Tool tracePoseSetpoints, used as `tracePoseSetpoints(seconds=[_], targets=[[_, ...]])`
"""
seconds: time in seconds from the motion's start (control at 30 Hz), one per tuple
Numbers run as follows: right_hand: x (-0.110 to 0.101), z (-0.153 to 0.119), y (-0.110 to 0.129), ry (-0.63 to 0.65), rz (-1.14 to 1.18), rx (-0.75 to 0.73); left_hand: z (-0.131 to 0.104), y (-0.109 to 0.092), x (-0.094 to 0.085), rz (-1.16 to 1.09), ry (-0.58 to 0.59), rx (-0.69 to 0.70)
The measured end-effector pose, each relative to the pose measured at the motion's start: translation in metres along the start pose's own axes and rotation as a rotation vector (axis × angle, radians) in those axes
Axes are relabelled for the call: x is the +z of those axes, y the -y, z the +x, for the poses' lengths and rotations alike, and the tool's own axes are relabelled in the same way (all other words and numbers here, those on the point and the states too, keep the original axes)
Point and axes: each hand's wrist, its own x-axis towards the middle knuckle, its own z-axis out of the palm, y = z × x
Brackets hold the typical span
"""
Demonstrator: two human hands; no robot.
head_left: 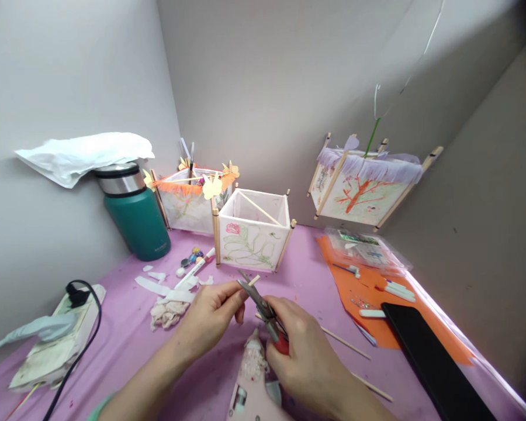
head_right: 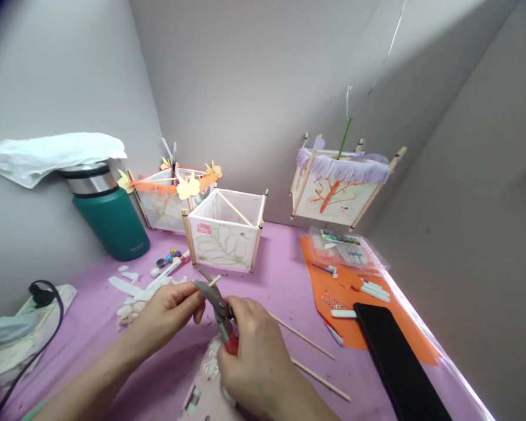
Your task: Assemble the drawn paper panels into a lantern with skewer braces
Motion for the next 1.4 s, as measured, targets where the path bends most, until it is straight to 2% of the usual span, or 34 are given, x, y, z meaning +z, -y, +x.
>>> tracePoseSetpoints(seconds=[0.2, 0.47, 1.0, 1.23, 1.4], targets=[[-0.001, 0.0, 0.0, 0.0, 0.004, -0.004, 0.0, -0.002, 0.0, -0.014, 0.007, 0.011], [0.003, -0.001, 0.001, -0.014, -0.029, 0.002, -0.003, 0.001, 0.003, 0.13, -0.082, 0.002], [0.007, 0.006, -0.009, -0.043, -0.096, -0.05, -0.003, -0.004, 0.008, 0.26, -0.193, 0.09], [0.006, 0.007, -0.006, -0.049, -0.117, -0.019, -0.006, -0.003, 0.011, 0.322, -0.25, 0.126], [0.005, 0.003, -0.002, -0.034, -0.085, -0.005, -0.004, 0.0, 0.006, 0.24, -0.144, 0.086]])
